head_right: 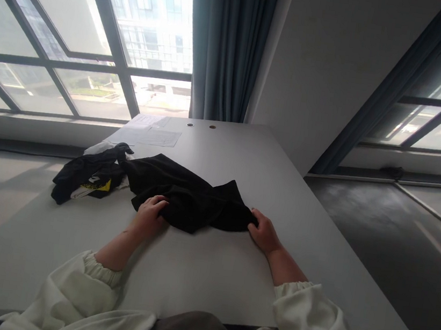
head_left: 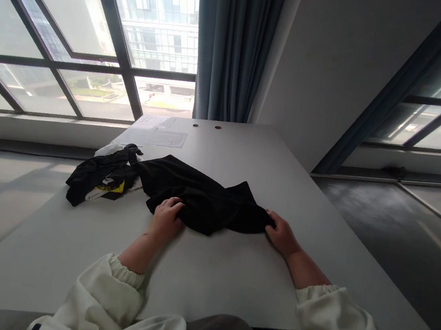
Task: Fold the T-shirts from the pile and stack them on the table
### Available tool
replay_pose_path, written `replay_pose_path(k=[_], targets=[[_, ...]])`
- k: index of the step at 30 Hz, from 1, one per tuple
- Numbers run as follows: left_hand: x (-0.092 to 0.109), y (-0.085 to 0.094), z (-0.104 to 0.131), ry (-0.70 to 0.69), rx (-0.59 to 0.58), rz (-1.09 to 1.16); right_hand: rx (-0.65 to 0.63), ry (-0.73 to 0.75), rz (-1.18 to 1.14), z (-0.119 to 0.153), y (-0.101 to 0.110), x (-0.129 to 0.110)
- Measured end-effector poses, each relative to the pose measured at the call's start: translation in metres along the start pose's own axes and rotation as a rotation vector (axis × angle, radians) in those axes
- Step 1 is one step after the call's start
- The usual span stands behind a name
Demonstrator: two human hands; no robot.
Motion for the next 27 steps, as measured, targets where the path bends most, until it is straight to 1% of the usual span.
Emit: replay_pose_path(k=[3,6,9,12,14,16,19,22,24,27], targets=[[-0.007,0.025,0.003,-0.051,0.187,0.167,0.087,-0.109,-0.095,0.0,0.013,0.003],[-0.017,0.052,0.011,-0.015,0.363,0.323,0.19,-0.179,-0.133,0.001,0.026,0.006],[-0.027,0.073,0.021,0.069,0.481,0.385,0.233,-0.226,-0.139,0.003,0.034,0.005],[-0.035,0.088,0.03,0.098,0.537,0.416,0.232,-0.255,-0.119,0.003,0.04,0.003],[-0.039,0.095,0.033,0.086,0.514,0.468,0.218,-0.236,-0.11,0.001,0.046,0.002],[-0.045,0.1,0.032,0.096,0.445,0.574,0.197,-0.213,-0.105,-0.002,0.053,0.003],[-0.053,0.108,0.03,0.152,0.334,0.775,0.158,-0.203,-0.081,-0.005,0.068,0.006],[-0.051,0.118,0.027,0.197,0.257,0.878,0.089,-0.198,-0.055,-0.008,0.083,0.005],[-0.045,0.123,0.024,0.222,0.178,0.883,0.011,-0.199,-0.054,-0.011,0.092,0.003],[-0.035,0.128,0.022,0.257,0.098,0.783,-0.197,-0.191,-0.092,-0.017,0.1,-0.001]])
Point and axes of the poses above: each hand's wrist, its own z-axis away from the middle knuckle, its own y-axis out of the back of the hand, x = y × z, the point moved 6 cm from there along -z, towards the middle knuckle, and after that the axes turned 14 degrees about z, right-handed, at the moved point
